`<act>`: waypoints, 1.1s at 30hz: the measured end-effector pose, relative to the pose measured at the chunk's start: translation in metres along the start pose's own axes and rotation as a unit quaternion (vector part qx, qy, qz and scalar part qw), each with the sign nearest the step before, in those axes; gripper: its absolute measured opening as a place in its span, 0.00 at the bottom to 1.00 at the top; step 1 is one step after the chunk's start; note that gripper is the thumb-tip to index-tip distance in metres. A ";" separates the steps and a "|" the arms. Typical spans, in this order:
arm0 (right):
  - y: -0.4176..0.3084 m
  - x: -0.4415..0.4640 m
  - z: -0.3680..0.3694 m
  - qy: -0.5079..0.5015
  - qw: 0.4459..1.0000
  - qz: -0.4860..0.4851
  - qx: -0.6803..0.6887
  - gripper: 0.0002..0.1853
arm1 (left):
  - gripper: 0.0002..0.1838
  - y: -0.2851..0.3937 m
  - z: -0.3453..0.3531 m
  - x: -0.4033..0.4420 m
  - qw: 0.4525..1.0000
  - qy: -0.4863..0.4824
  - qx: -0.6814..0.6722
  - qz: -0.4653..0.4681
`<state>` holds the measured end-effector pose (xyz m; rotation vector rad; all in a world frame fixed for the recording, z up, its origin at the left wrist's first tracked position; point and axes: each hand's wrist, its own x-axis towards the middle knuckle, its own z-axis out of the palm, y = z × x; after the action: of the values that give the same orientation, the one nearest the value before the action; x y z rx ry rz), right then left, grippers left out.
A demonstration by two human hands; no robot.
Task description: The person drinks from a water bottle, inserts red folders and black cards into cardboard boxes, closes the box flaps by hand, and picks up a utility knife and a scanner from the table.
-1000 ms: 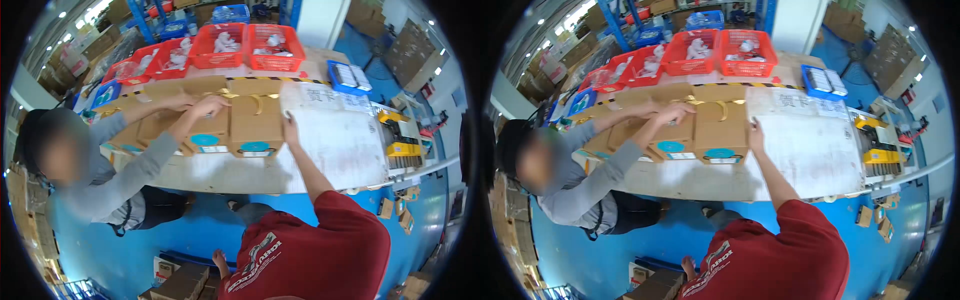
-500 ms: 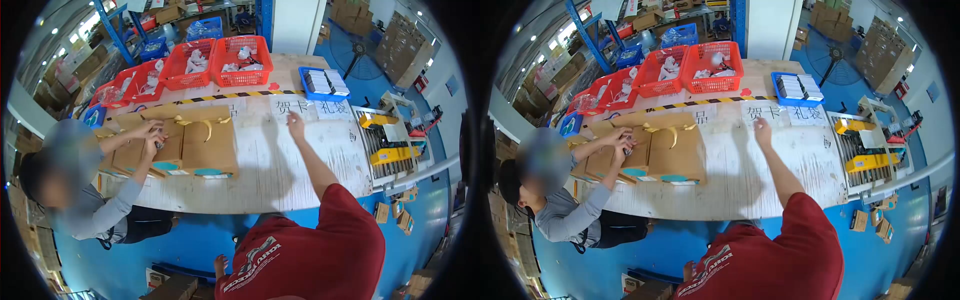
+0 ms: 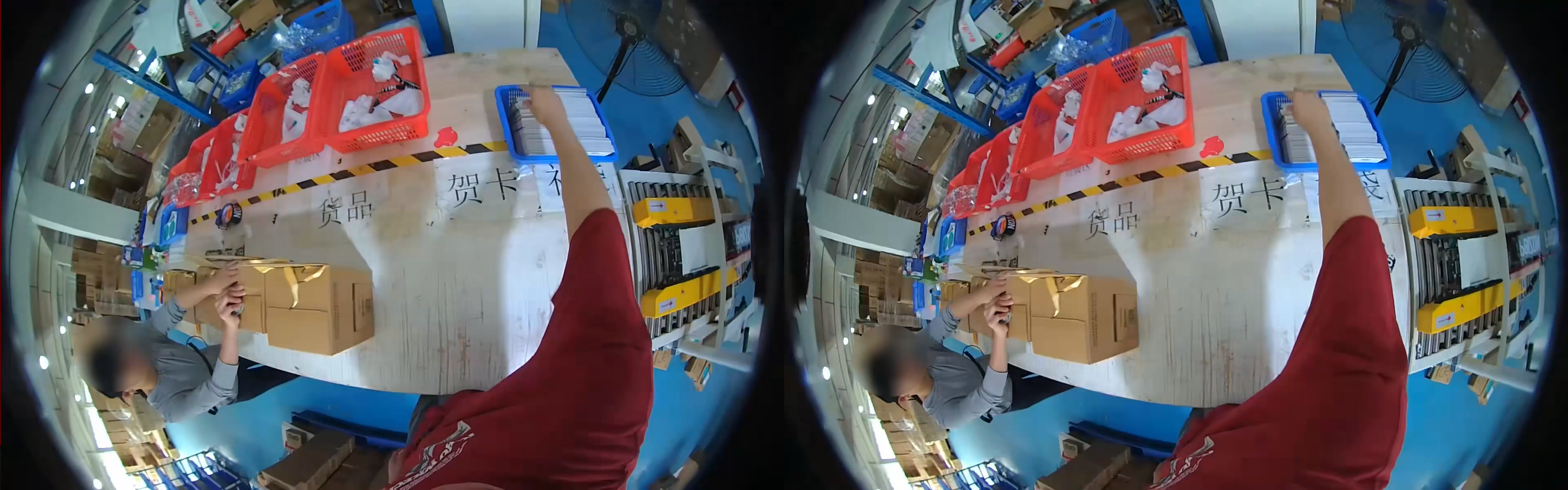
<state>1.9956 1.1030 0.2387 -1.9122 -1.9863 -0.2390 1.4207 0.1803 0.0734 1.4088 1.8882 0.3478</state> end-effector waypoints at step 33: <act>0.084 0.129 0.047 -0.297 0.927 -0.217 0.068 0.12 | 0.21 0.157 0.015 0.041 0.846 0.026 -0.339 -0.410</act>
<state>2.0708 1.2455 0.2329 -1.5467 -2.7248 0.4124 1.5368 0.2707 0.1422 0.0808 1.9321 0.5402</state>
